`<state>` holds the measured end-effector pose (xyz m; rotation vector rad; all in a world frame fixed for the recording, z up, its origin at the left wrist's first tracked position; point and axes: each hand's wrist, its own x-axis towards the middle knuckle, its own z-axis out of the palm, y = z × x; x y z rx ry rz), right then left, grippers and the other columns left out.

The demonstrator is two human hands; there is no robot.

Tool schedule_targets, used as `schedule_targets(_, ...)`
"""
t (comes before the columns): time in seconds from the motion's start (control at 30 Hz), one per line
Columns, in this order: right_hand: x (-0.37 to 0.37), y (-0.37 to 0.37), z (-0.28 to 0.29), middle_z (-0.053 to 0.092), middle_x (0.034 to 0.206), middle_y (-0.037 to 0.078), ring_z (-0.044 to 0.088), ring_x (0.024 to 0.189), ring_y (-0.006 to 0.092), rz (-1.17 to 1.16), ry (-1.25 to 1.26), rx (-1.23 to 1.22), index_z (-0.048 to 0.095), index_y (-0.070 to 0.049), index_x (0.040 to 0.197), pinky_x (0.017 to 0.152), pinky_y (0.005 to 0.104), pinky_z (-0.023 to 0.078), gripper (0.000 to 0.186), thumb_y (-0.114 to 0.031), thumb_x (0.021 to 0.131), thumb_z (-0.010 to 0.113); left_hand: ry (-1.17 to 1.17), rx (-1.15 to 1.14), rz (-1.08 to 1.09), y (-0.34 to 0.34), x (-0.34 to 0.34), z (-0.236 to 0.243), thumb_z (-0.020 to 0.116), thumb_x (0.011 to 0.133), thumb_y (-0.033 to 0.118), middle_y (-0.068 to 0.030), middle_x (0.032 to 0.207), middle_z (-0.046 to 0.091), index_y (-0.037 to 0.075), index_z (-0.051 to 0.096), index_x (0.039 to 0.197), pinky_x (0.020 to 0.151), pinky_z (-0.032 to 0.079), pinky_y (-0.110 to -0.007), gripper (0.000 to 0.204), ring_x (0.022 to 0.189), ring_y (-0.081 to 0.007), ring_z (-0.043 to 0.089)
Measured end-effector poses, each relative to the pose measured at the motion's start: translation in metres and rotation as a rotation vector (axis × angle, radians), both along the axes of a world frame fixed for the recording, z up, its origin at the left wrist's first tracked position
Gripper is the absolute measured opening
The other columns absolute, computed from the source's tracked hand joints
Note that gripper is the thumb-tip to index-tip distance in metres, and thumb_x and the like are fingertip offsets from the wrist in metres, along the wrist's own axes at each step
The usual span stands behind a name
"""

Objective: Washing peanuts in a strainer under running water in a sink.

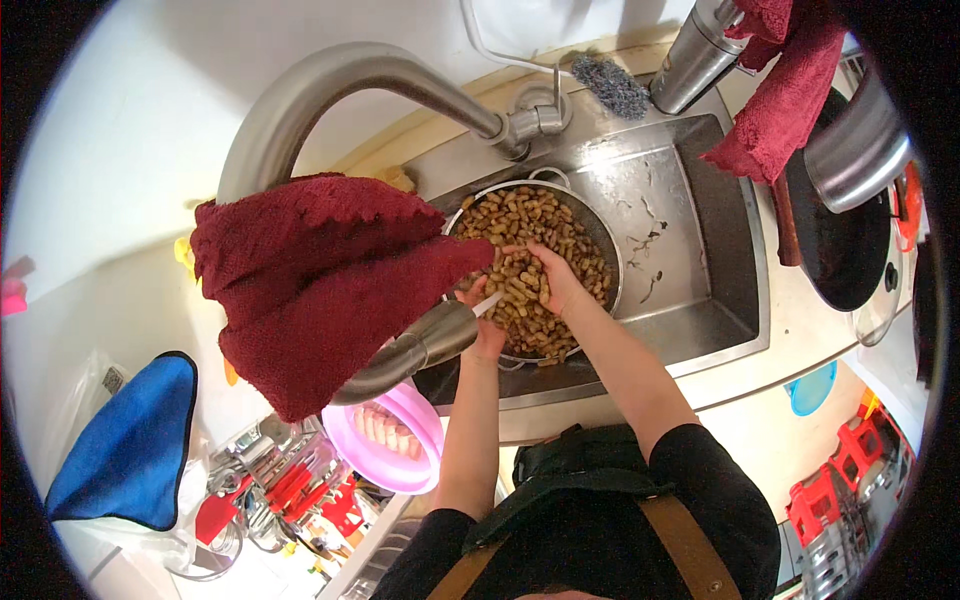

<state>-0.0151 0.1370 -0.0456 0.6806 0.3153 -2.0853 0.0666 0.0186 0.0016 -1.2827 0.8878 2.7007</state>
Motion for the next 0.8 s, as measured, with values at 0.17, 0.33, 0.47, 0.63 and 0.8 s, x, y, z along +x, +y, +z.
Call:
schedule_targets(0.17,0.005,-0.004,-0.001,0.057,0.103,0.012,0.055,0.095,0.0235,-0.059,-0.027,-0.108,0.053,-0.001,0.105,0.085,0.0349,0.043,0.04,-0.032,0.086,0.037,-0.019,-0.087,-0.063,-0.005,0.007,-0.002,0.035,0.088,0.044,-0.0073,0.121,0.043,0.011,0.043,0.117,0.091,0.036,-0.043,0.044,0.112,-0.0256,0.041)
schedule_targets(0.33,0.006,0.011,-0.003,0.055,0.107,0.014,0.053,0.099,0.0248,-0.135,-0.058,-0.158,0.051,0.0,0.107,0.087,0.0373,0.042,0.042,-0.033,0.087,0.035,0.016,-0.323,-0.264,0.0,0.008,-0.007,0.046,0.087,0.028,-0.006,0.126,0.037,0.01,0.036,0.124,0.091,0.036,-0.039,0.043,0.114,-0.0212,0.039)
schedule_targets(0.47,-0.002,0.016,0.004,0.055,0.107,0.013,0.053,0.099,0.0244,-0.16,-0.151,-0.006,0.049,-0.002,0.109,0.088,0.0395,0.041,0.04,-0.032,0.087,0.036,-0.037,-0.288,-0.311,0.003,0.003,-0.014,0.049,0.085,0.025,-0.0059,0.126,0.037,0.009,0.035,0.124,0.09,0.037,-0.039,0.045,0.113,-0.0216,0.039)
schedule_targets(0.63,-0.006,0.028,-0.017,0.053,0.11,0.007,0.051,0.102,0.0226,-0.126,-0.112,0.015,0.046,-0.008,0.114,0.085,0.04,0.042,0.042,-0.039,0.086,0.041,-0.121,-0.16,-0.213,0.013,-0.009,-0.023,0.047,0.085,0.022,-0.0067,0.124,0.04,0.01,0.037,0.123,0.085,0.042,-0.036,0.041,0.11,-0.0218,0.042)
schedule_targets(0.8,-0.013,0.045,-0.011,0.043,0.122,0.008,0.046,0.107,0.0244,0.05,-0.041,0.301,0.032,-0.009,0.125,0.085,0.0453,0.042,0.055,-0.047,0.085,0.039,-0.123,-0.04,-0.093,0.002,-0.012,-0.022,0.046,0.086,0.02,-0.0068,0.122,0.04,0.014,0.038,0.123,0.078,0.047,-0.033,0.038,0.103,-0.0228,0.047)
